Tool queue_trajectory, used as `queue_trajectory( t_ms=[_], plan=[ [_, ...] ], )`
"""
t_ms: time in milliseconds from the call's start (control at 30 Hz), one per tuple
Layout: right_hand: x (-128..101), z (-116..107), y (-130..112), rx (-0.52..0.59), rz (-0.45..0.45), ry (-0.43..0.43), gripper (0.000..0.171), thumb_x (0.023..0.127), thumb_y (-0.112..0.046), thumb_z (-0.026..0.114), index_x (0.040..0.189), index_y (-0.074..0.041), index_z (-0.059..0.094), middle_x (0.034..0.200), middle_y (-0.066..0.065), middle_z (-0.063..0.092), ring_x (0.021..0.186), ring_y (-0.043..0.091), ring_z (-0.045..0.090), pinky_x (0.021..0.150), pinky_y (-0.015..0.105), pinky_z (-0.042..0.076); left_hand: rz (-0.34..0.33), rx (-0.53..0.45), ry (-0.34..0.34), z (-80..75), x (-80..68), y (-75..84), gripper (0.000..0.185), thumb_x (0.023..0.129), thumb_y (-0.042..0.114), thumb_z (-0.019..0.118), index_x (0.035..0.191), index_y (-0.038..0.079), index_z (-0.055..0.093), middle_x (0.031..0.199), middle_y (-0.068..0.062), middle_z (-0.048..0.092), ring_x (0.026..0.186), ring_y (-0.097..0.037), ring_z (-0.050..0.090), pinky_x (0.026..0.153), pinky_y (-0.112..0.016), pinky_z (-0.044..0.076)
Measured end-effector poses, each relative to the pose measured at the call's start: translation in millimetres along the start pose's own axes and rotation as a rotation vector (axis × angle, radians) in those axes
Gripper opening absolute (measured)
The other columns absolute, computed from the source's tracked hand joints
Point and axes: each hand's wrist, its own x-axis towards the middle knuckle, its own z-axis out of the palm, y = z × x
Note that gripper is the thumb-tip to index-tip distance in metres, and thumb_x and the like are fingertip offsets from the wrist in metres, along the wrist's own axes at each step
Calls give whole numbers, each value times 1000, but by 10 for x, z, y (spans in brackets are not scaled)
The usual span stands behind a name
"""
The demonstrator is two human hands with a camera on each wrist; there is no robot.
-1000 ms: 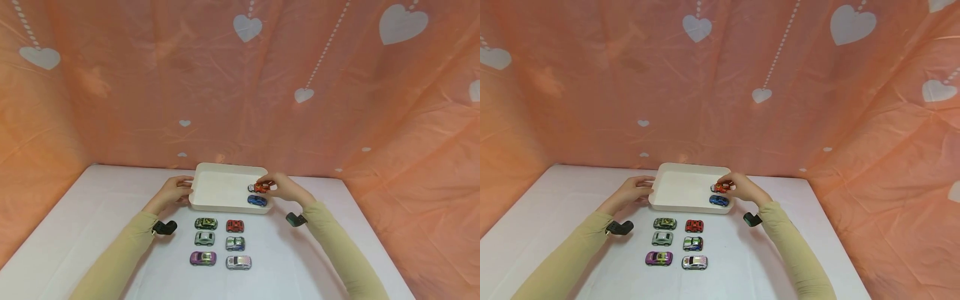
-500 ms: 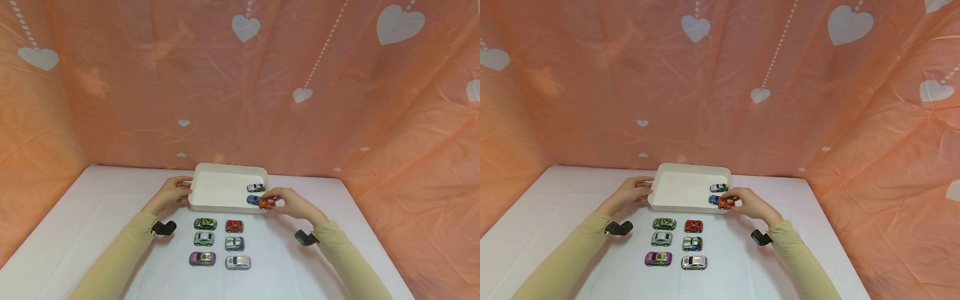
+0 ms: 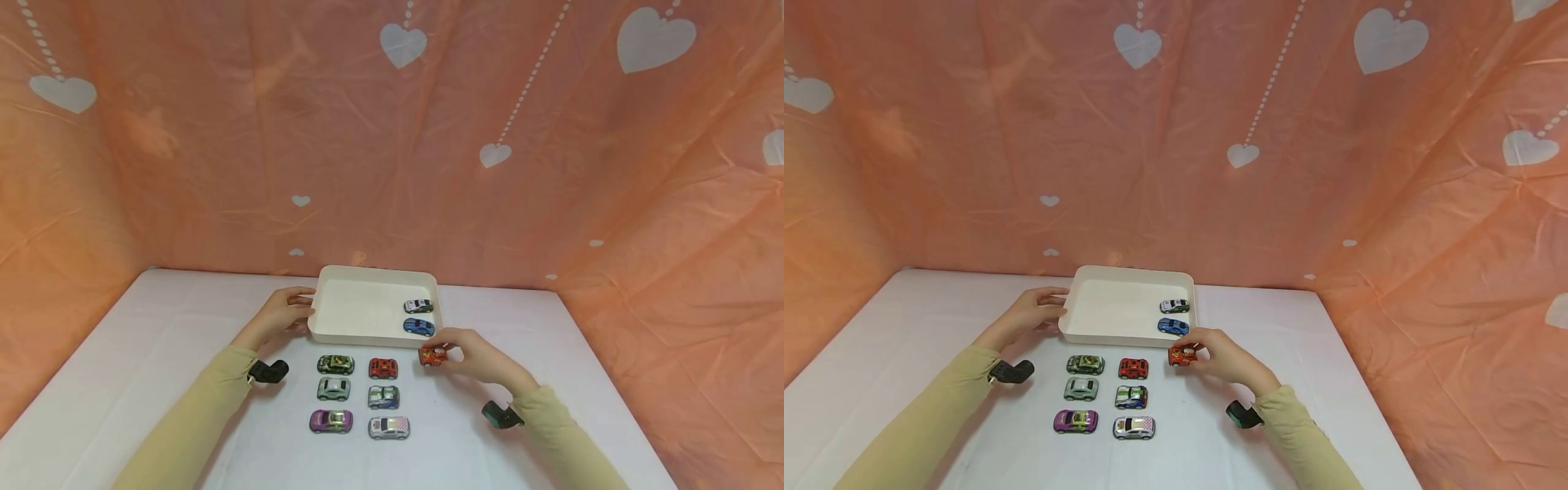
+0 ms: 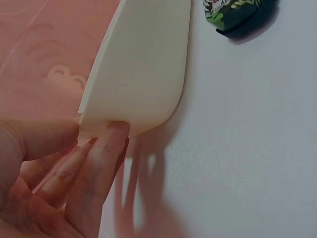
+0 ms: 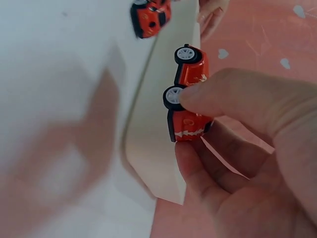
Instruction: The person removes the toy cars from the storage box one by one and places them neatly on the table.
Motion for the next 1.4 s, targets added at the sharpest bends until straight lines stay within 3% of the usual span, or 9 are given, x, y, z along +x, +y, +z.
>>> queue_trajectory(
  t_ms=[267, 500, 1400],
  plan=[
    [-33, 153, 25, -12, 4, -26, 37, 79, 7, 70, 115, -3, 66, 112, 4, 66, 99, 18, 59, 87, 34, 50, -7, 10, 4, -7, 1, -10, 50, 93, 4, 59, 139, -4, 42, 129, -28, 53, 88, -25, 65, 66, -33, 56],
    [-18, 243, 89, -28, -7, -19, 40, 77, 13, 64, 112, -5, 67, 107, 1, 66, 96, 15, 58, 86, 32, 50, 0, 6, 7, -2, -1, 4, 49, 93, 3, 58, 139, -4, 42, 128, -29, 52, 84, -22, 65, 64, -33, 56],
    [-30, 316, 113, -12, 34, -20, 41, 75, 12, 68, 112, -5, 67, 109, 2, 65, 99, 17, 58, 85, 31, 50, 22, -6, -5, -1, 4, -6, 50, 93, 3, 58, 139, -6, 41, 128, -30, 52, 83, -22, 66, 64, -32, 56]
  ],
)
